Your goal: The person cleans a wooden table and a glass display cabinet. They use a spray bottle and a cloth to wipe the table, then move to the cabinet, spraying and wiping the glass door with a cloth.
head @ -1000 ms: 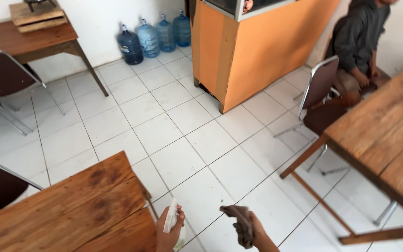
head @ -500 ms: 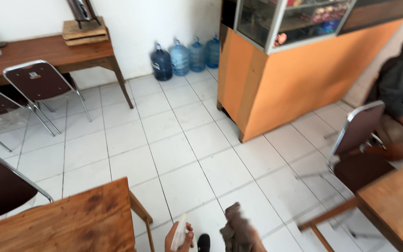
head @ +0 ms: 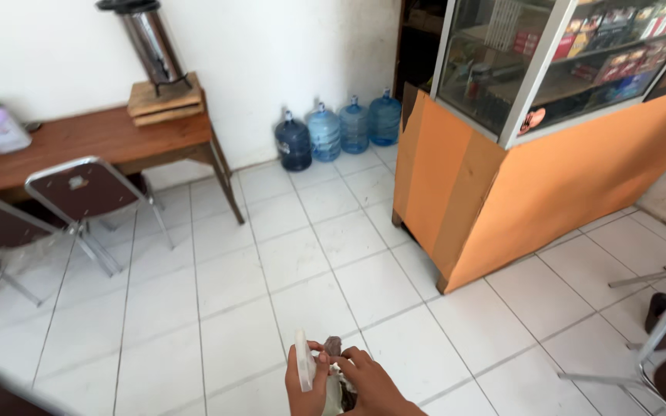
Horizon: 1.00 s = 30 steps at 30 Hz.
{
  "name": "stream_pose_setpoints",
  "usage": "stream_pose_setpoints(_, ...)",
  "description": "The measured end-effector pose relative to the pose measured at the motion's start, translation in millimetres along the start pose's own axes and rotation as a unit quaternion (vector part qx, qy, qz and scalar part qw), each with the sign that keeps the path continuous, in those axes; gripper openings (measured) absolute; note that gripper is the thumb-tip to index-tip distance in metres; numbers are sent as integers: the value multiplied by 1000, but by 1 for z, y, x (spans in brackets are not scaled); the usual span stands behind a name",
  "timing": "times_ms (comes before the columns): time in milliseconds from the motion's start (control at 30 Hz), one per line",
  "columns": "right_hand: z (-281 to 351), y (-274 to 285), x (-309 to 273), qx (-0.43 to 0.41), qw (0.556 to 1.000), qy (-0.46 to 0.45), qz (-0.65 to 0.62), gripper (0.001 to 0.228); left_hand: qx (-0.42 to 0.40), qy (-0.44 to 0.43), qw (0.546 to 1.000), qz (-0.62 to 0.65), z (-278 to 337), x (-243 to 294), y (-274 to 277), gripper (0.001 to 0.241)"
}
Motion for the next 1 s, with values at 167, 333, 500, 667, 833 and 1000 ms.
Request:
stream_pose_setpoints(167,-78,44,16,61,992,-23,108,105,-46,-6,998,30,-83,7,-43,25)
stream_pose_setpoints(333,-152,77,56,77,995,-14,63,107,-68,-5,996,52,-162,-19,-73,24)
stream_pose_setpoints(500,-237,138,86,88,993,71,-15,107,-75,-54,991,100,-259,-22,-101,23)
stream_pose_setpoints(667,-335,225,119,133,981,139,-34,105,-95,-30,995,18,-379,-8,-162,35)
stream_pose_setpoints(833,-407,272,149,100,984,104,-106,92,-103,-109,989,-21,-460,-6,-190,48)
stream_pose_setpoints(1000,-479,284,174,33,994,67,-86,91,-15,-97,994,-52,-543,-31,-172,43)
Point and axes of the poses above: each hand's wrist, its own z-axis away from the middle knuckle, its own y-axis out of the back of the hand, x = y × z, the point moved 4 cm from there along -z, towards the middle knuckle, and after that the axes turned 4 degrees about z, right-handed, at the moved point
